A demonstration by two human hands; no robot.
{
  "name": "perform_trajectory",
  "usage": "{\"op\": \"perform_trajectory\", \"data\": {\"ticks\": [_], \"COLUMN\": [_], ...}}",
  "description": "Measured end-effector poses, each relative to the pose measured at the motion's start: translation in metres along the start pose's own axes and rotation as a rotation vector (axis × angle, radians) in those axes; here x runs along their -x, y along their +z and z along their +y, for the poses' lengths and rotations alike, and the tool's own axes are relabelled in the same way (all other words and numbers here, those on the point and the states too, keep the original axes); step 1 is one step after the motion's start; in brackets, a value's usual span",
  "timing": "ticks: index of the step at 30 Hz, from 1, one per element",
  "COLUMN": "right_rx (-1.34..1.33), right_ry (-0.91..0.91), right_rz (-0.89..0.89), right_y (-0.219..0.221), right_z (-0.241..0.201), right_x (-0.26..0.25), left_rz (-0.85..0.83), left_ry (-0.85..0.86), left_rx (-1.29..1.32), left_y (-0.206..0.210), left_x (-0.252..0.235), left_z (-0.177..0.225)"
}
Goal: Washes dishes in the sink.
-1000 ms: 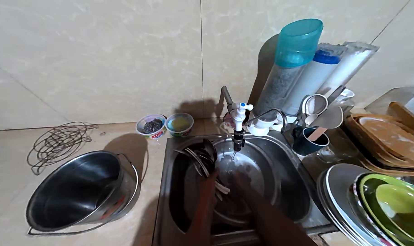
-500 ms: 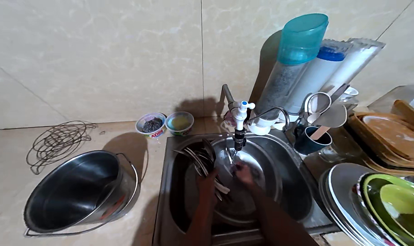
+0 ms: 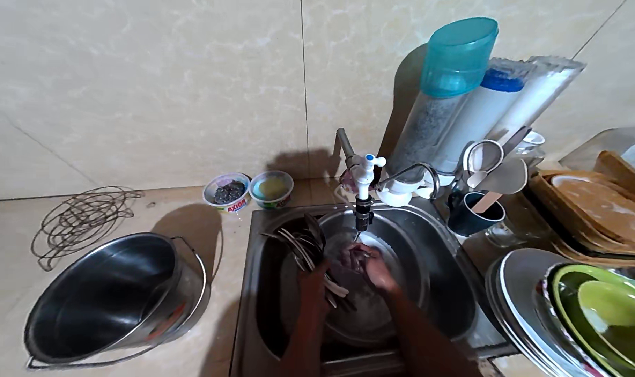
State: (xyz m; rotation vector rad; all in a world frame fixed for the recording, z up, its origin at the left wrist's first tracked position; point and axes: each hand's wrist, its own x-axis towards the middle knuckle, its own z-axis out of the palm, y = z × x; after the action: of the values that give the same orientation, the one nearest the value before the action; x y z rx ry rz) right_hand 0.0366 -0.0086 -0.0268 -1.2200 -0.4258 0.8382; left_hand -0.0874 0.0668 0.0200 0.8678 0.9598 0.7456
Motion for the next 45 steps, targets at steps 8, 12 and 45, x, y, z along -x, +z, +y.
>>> {"op": "perform_trajectory", "data": {"ticks": [8, 12, 45], "right_rx": [-0.133, -0.134, -0.469], "right_ry": [-0.046, -0.052, 0.036], "right_rz": [0.092, 0.064, 0.283], "right_y": [0.001, 0.01, 0.049], "right_z": [0.0, 0.002, 0.007], "right_x": [0.0, 0.003, 0.012], "left_rz": [-0.047, -0.058, -0.135], "left_ry": [-0.046, -0.062, -0.069], "left_rx": [-0.039, -0.064, -0.305], "left_y": [0.0, 0.0, 0.004], "left_x": [0.003, 0.003, 0.005], "left_z": [0.0, -0.002, -0.015]}}
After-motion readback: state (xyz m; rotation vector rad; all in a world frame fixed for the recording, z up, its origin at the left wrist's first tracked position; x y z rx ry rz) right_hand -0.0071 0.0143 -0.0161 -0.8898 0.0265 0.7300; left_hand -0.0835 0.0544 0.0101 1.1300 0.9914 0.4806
